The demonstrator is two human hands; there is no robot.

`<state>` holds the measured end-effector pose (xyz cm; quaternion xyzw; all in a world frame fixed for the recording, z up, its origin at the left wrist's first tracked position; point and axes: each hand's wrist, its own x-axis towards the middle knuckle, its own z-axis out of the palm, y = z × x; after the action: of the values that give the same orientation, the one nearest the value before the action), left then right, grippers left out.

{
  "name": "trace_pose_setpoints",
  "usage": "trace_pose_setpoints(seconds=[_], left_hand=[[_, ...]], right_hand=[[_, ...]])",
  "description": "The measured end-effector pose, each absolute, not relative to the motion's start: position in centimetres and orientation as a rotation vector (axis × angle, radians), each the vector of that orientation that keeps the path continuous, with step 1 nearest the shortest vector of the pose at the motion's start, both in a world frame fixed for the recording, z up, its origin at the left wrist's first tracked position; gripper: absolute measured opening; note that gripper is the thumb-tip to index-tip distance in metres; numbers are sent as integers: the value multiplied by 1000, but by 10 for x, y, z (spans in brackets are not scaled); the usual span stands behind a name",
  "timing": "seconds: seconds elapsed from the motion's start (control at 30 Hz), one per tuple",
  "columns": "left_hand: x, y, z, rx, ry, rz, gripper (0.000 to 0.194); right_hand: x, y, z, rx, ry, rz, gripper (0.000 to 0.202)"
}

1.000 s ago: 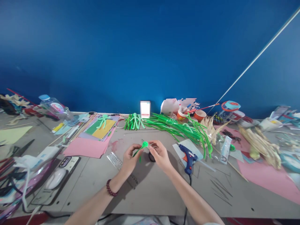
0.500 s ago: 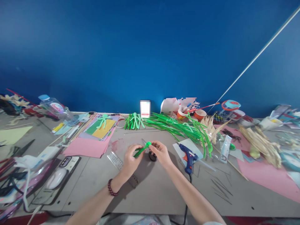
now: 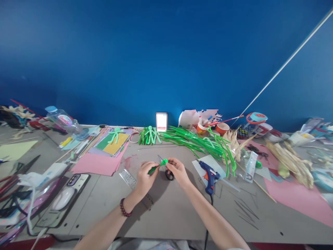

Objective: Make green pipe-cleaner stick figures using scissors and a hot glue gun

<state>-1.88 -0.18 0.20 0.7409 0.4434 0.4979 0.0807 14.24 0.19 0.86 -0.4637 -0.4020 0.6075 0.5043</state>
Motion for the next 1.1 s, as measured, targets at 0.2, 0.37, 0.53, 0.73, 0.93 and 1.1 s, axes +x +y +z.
trace_pose_setpoints(seconds=[0.2, 0.37, 0.53, 0.73, 0.93, 1.1], left_hand=[[-19, -3, 2, 2210, 1296, 1433, 8], [-17, -4, 1, 2169, 1299, 1396, 8], [-16, -4, 1, 2207, 1284, 1345, 8], [-17, -3, 8, 2269, 1216, 1282, 7], [-18, -2, 8, 2285, 1206, 1267, 6], [-20, 0, 5, 2311, 1181, 1263, 8]], right_hand=[[145, 0, 8, -1116, -1163, 1360, 39], [150, 2, 3, -1165, -1430, 1239, 31], [155, 3, 7, -1207, -1629, 1066, 21], [160, 5, 11, -1226, -1746, 1007, 19], [162, 5, 11, -1228, -1777, 1011, 19], [162, 5, 12, -1228, -1752, 1044, 18]])
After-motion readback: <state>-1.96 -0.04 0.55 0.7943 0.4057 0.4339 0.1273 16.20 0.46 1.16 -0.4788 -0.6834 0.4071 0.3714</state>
